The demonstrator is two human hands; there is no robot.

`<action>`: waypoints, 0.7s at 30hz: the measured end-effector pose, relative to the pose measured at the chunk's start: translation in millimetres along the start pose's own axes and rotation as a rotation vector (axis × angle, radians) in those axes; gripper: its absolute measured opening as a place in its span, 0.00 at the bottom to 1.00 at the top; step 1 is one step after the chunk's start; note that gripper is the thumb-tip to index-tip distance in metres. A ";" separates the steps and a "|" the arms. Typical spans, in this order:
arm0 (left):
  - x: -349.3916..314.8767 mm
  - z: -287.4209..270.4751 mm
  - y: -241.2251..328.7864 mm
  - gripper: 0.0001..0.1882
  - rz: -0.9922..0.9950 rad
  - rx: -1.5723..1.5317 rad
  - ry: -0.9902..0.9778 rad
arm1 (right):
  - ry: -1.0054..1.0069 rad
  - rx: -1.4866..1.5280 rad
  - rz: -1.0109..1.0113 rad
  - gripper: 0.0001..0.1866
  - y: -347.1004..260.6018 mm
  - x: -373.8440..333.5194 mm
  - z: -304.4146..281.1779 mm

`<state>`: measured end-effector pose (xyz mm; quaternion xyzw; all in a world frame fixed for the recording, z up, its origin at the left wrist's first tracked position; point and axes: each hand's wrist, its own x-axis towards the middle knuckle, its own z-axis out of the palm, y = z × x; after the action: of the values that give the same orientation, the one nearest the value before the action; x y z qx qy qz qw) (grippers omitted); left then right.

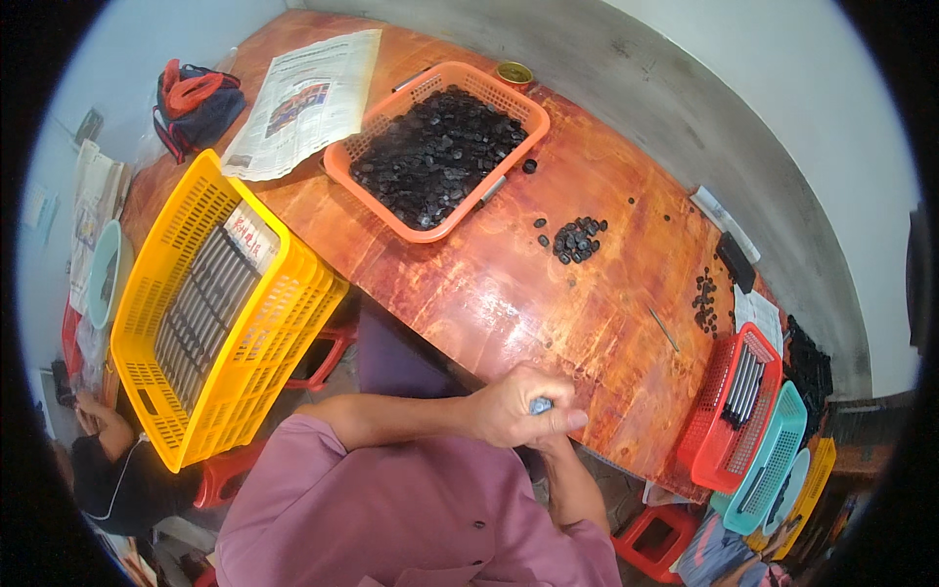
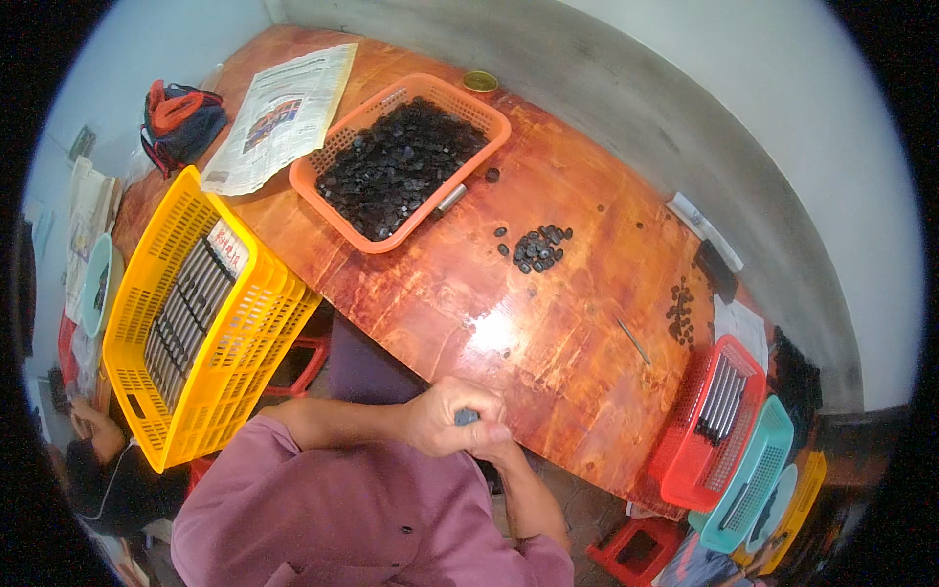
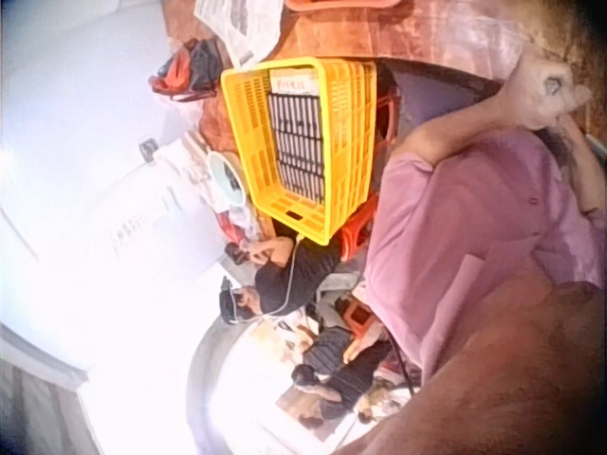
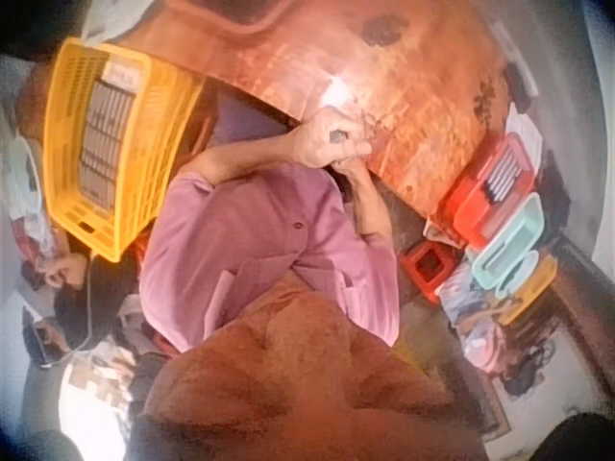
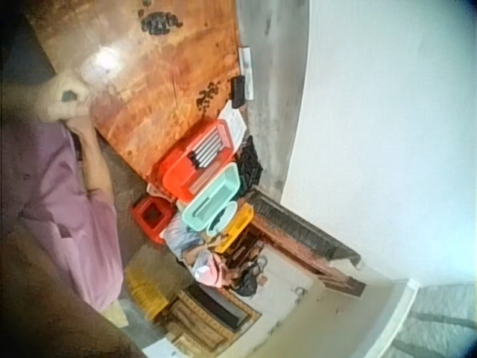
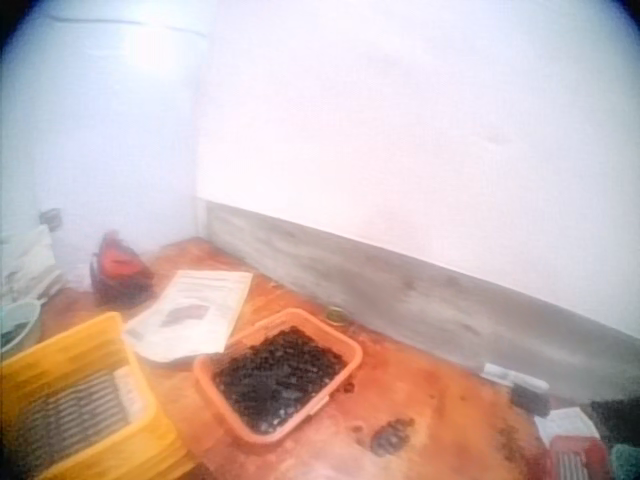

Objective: The person picks small black beads from a table and inserts them one by one into a cylindrical metal tube. After filling the tube, they place it into a yellow basket. The person repeats this process multiple times.

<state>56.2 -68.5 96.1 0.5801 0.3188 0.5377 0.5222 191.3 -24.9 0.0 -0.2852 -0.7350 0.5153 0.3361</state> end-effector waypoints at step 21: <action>-53.8 -60.0 -24.2 0.22 0.385 1.341 0.369 | -0.051 0.330 0.538 0.20 -19.1 18.6 -3.6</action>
<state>-8.4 -96.8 50.0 0.7215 0.5554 0.3980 -0.1124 181.4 -14.5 22.8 -0.3980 -0.5480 0.7048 0.2110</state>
